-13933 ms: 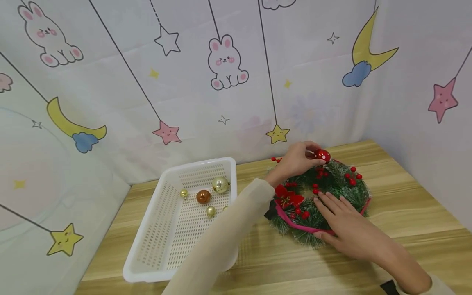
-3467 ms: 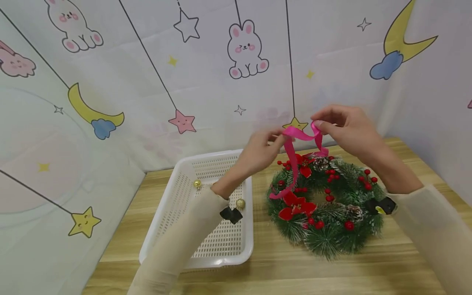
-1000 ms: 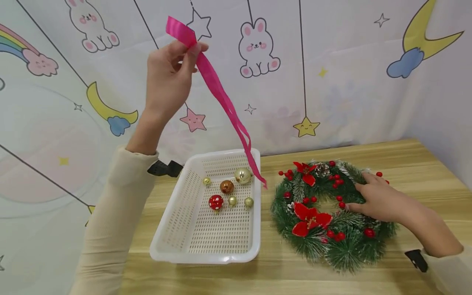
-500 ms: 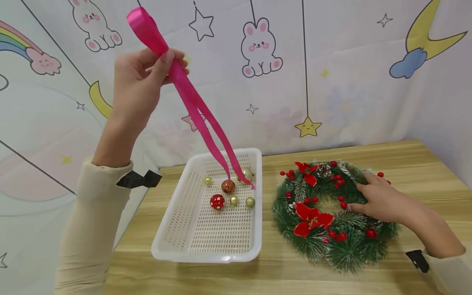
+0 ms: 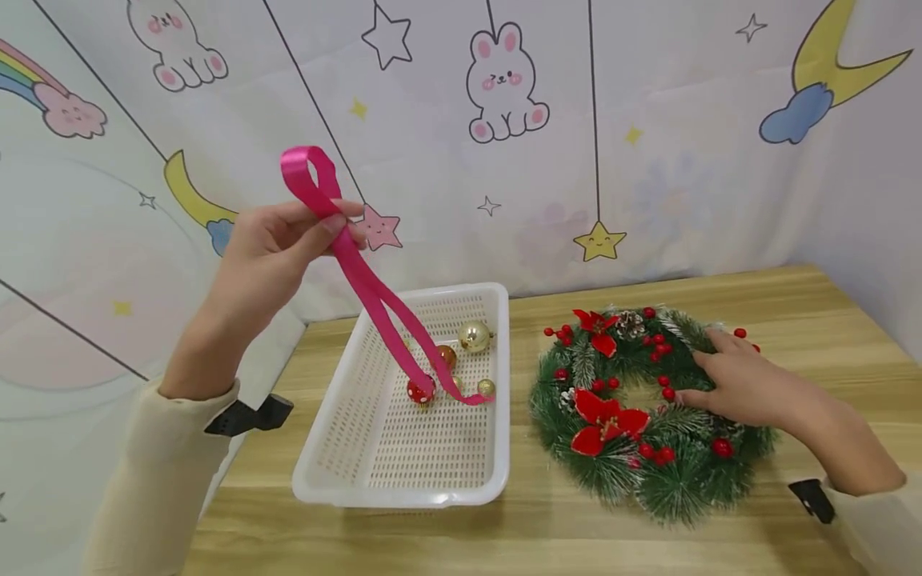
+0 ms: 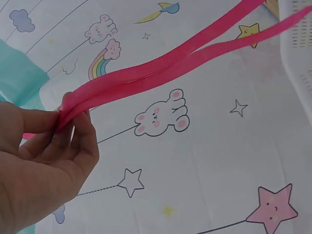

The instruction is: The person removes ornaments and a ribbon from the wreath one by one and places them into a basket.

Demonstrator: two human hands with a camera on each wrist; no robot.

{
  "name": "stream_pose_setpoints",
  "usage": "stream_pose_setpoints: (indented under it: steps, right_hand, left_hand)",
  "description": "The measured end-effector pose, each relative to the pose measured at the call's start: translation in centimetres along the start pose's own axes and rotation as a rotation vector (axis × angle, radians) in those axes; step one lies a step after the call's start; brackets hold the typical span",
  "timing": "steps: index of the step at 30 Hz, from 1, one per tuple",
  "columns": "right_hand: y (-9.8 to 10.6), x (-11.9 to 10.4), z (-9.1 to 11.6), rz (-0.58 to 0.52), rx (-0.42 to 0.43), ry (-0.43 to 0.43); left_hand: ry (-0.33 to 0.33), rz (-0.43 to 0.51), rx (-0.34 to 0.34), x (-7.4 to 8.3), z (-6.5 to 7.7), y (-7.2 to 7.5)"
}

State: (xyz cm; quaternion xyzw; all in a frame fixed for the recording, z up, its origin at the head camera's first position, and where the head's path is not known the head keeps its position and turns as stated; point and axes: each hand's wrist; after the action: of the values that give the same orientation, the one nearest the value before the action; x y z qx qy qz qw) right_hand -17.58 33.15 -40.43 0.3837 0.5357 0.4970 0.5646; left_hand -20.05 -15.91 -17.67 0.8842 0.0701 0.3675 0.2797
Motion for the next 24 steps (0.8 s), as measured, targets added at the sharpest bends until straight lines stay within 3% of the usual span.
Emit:
stream_pose_setpoints:
  steps: [9, 14, 24]
  right_hand:
    - [0.3, -0.5, 0.0, 0.008, -0.019, -0.003]
    - [0.2, -0.3, -0.1, -0.015, -0.02, -0.01]
    - [0.1, 0.1, 0.1, -0.016, -0.023, -0.017]
  left_hand:
    - [0.082, -0.05, -0.307, -2.4, 3.0, -1.4]
    - [0.053, -0.101, -0.478, -3.8, 4.1, -2.6]
    - [0.039, -0.069, -0.867, -8.7, 6.0, -5.9]
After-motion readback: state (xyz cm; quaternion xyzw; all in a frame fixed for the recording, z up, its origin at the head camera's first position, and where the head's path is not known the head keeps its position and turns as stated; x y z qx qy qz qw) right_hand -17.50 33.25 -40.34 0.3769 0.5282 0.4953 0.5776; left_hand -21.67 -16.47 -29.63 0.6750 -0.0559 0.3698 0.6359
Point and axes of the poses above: each hand's wrist, its own z-axis away from the middle knuckle, its own y-axis out of the back of the hand, x = y × z, and after that the axes turned 12 degrees about -y, right-handed
